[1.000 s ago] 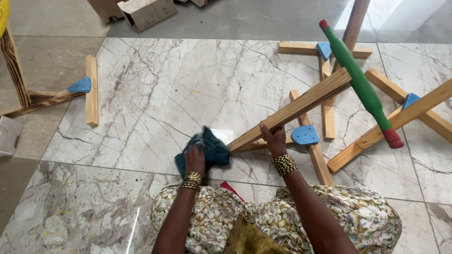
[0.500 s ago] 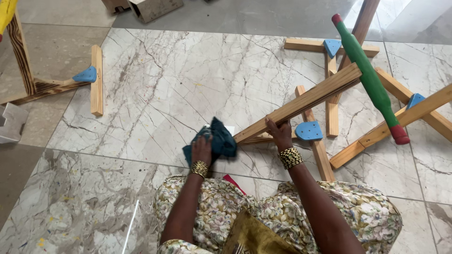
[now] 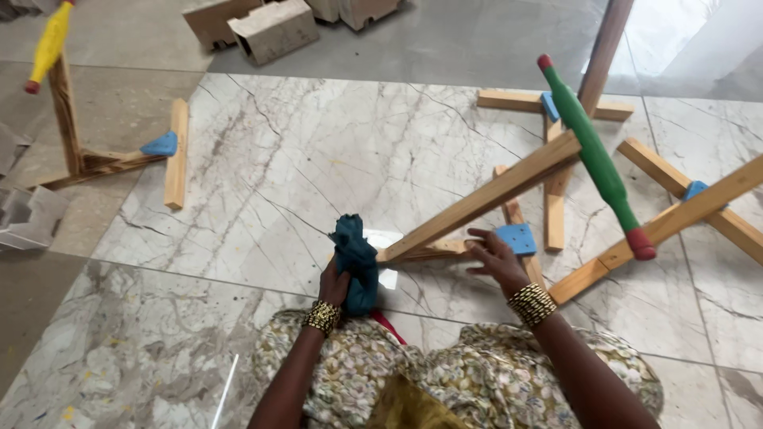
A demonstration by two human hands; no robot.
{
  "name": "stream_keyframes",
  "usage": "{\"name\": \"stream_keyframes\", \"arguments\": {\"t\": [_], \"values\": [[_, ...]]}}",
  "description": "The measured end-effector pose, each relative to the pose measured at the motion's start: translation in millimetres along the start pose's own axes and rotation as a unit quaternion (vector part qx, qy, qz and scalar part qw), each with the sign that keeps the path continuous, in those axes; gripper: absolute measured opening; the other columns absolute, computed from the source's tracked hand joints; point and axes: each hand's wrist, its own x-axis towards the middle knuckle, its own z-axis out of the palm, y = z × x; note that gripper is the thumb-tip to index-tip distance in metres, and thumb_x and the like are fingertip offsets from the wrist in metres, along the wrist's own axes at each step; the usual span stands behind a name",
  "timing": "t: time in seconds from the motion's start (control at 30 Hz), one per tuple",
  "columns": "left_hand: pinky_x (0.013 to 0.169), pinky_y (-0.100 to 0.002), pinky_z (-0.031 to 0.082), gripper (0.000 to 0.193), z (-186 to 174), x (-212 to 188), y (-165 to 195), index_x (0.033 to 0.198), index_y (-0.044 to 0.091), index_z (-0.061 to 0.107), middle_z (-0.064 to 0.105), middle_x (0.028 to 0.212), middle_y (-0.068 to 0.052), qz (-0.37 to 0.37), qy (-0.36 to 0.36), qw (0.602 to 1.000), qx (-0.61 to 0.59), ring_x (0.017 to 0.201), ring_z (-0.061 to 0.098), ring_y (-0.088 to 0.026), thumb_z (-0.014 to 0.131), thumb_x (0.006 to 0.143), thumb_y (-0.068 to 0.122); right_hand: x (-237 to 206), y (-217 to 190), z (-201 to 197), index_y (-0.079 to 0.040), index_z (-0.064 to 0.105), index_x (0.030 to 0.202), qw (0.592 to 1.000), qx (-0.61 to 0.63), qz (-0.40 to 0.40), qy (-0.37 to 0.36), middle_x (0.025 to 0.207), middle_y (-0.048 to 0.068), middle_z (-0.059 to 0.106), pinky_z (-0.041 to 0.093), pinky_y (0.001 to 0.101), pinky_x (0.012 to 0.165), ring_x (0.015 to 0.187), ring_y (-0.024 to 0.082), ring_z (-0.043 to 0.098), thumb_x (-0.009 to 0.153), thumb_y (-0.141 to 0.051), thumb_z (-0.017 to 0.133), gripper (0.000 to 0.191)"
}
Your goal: The person sits on the floor and wipes wooden game stands with a dark cloth, moving from one stand to the next. They lift and reposition the stands and their green and yellow painted dowels to wipe the wood surfaces.
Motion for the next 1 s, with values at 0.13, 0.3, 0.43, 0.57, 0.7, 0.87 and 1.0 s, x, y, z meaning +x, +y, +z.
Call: {"name": "stream_keyframes", "arguments": {"t": [0.13, 0.3, 0.43, 0.57, 0.7, 0.87, 1.0], "values": [[0.1, -0.044, 0.056, 0.051, 56.7, 22.3, 31.9, 0.135, 0.006, 0.059, 0.073, 0.122, -0.02, 0.039, -0.064, 0.997, -0.034, 0.117, 0.07, -0.037, 0.057, 0.084, 0.01, -6.4, -3.7, -33.9, -0.01, 0.043, 0.151, 0.985, 0.122, -0.101, 0.071, 0.141, 0.014, 0.059, 0.059, 0.0448, 0.093, 0.124, 0.026, 0.062, 0.1, -0.039, 0.056, 0.06], [0.108, -0.048, 0.047, 0.084, 145.5, 82.7, 145.7, 0.155, 0.006, 0.041, 0.054, 0.141, -0.024, 0.31, -0.129, 0.941, -0.045, 0.129, 0.055, -0.043, 0.074, 0.079, 0.02, 14.6, -0.5, -50.5, -0.022, 0.038, 0.153, 0.915, 0.287, -0.278, 0.05, 0.15, 0.007, 0.053, 0.053, 0.042, 0.102, 0.135, 0.022, 0.053, 0.104, -0.04, 0.051, 0.054], [0.091, -0.047, 0.055, 0.084, 202.8, 107.6, 209.9, 0.145, 0.009, 0.048, 0.064, 0.118, -0.017, 0.277, -0.098, 0.952, 0.081, 0.108, 0.065, -0.037, 0.084, 0.078, 0.044, 24.1, 14.2, -66.5, -0.015, 0.046, 0.152, 0.881, 0.38, -0.283, 0.02, 0.147, 0.007, 0.057, 0.052, 0.0471, 0.109, 0.136, 0.023, 0.055, 0.111, -0.042, 0.046, 0.049], [0.086, -0.044, 0.057, 0.073, 213.7, 106.8, 182.4, 0.139, 0.009, 0.053, 0.065, 0.118, -0.014, 0.325, -0.037, 0.944, 0.047, 0.105, 0.068, -0.034, 0.081, 0.084, 0.047, 29.2, 27.3, -77.6, -0.015, 0.048, 0.15, 0.874, 0.412, -0.256, 0.038, 0.141, 0.007, 0.062, 0.053, 0.0479, 0.103, 0.13, 0.022, 0.06, 0.109, -0.055, 0.038, 0.058], [0.082, -0.043, 0.057, 0.076, 198.7, 103.5, 129.6, 0.136, 0.005, 0.054, 0.064, 0.115, -0.015, 0.313, -0.056, 0.945, 0.074, 0.102, 0.067, -0.035, 0.081, 0.081, 0.05, 35.9, 20.0, -70.0, -0.012, 0.05, 0.153, 0.872, 0.422, -0.244, 0.036, 0.138, 0.009, 0.065, 0.051, 0.0406, 0.102, 0.124, 0.022, 0.062, 0.11, -0.061, 0.035, 0.067], [0.081, -0.045, 0.056, 0.071, 169.5, 85.2, 83.2, 0.13, 0.008, 0.057, 0.065, 0.115, -0.014, 0.237, -0.077, 0.96, 0.127, 0.104, 0.066, -0.035, 0.083, 0.076, 0.046, 39.1, -23.4, -60.9, -0.012, 0.042, 0.153, 0.873, 0.383, -0.301, 0.023, 0.145, 0.008, 0.06, 0.051, 0.043, 0.11, 0.136, 0.021, 0.057, 0.106, -0.057, 0.041, 0.065], [0.089, -0.046, 0.054, 0.069, 144.3, 66.1, 57.6, 0.133, 0.01, 0.057, 0.065, 0.118, -0.013, 0.151, -0.107, 0.973, 0.135, 0.109, 0.064, -0.036, 0.085, 0.075, 0.035, 36.5, -60.2, -72.8, -0.015, 0.035, 0.155, 0.854, 0.359, -0.375, 0.016, 0.149, 0.011, 0.056, 0.047, 0.0431, 0.119, 0.14, 0.022, 0.055, 0.104, -0.05, 0.047, 0.062]]}}
